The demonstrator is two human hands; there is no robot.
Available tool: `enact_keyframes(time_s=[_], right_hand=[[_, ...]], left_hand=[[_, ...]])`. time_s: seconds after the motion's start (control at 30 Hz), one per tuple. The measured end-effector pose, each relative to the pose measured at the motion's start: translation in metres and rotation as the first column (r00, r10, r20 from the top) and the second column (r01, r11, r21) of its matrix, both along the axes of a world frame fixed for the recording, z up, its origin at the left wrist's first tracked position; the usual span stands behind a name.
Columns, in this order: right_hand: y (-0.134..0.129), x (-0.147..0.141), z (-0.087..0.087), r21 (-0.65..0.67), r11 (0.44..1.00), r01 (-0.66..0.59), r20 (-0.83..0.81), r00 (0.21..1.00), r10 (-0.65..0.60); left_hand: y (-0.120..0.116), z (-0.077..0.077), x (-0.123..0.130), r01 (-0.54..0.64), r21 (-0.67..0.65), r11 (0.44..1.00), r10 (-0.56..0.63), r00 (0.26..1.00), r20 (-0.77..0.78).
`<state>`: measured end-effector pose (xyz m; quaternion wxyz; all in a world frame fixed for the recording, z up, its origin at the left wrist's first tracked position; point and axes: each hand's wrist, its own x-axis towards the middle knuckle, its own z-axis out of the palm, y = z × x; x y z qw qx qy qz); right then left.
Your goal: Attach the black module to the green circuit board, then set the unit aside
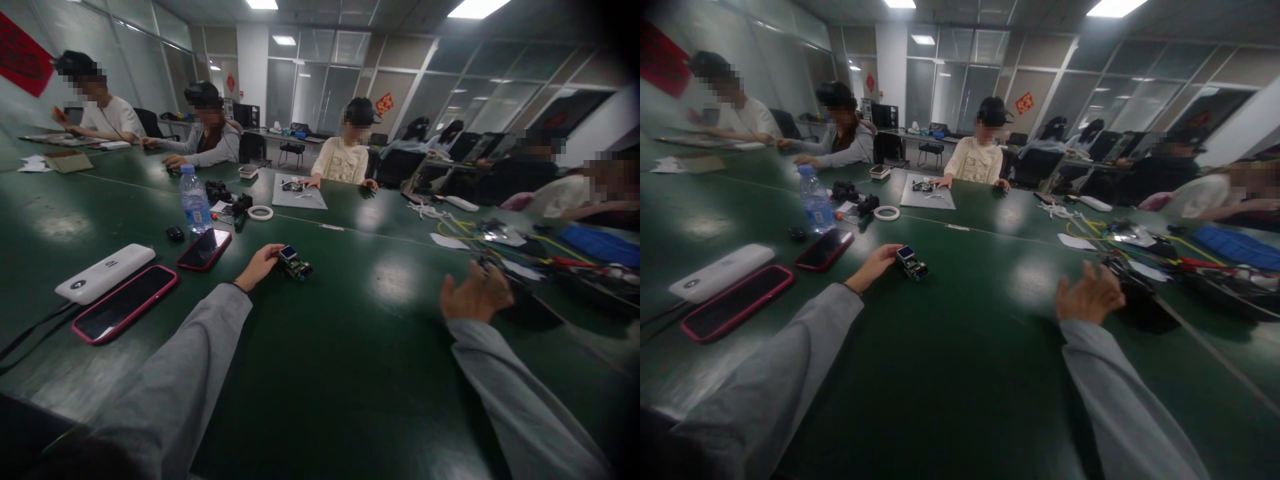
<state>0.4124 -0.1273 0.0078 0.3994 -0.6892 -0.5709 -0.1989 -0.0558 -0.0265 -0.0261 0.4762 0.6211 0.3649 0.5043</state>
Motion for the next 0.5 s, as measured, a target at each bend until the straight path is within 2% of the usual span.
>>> enact_keyframes(time_s=[0.03, 0.1, 0.17, 0.27, 0.37, 0.43, 0.5], right_hand=[[0.009, -0.03, -0.004, 0.057, 0.998, 0.008, 0.092, 0.996, -0.013], [0.023, -0.101, -0.012, 0.044, 0.984, -0.175, 0.204, 0.965, 0.163], [0.032, -0.176, -0.017, 0.003, 0.936, -0.352, 0.152, 0.925, 0.347], [0.04, -0.266, -0.015, -0.074, 0.868, -0.491, 0.067, 0.866, 0.495], [0.048, -0.312, -0.012, -0.19, 0.828, -0.527, 0.047, 0.838, 0.544], [0.053, -0.321, -0.013, -0.228, 0.82, -0.525, 0.037, 0.837, 0.546], [0.056, -0.32, -0.016, -0.213, 0.819, -0.533, 0.008, 0.837, 0.547]], left_hand=[[0.002, -0.002, 0.001, -0.008, -0.005, 1.0, 0.008, 1.0, 0.009], [0.004, -0.005, 0.001, -0.014, -0.021, 1.0, 0.014, 1.0, 0.026], [0.006, -0.006, 0.002, -0.011, -0.03, 0.999, 0.012, 0.999, 0.037], [0.004, -0.005, 0.002, -0.012, -0.02, 1.0, 0.014, 0.998, 0.069], [0.002, -0.003, 0.001, -0.016, -0.014, 1.0, 0.017, 0.995, 0.099], [0.002, -0.003, 0.0, -0.022, -0.02, 1.0, 0.024, 0.993, 0.114], [0.002, -0.003, 0.0, -0.025, -0.042, 0.999, 0.031, 0.99, 0.138]])
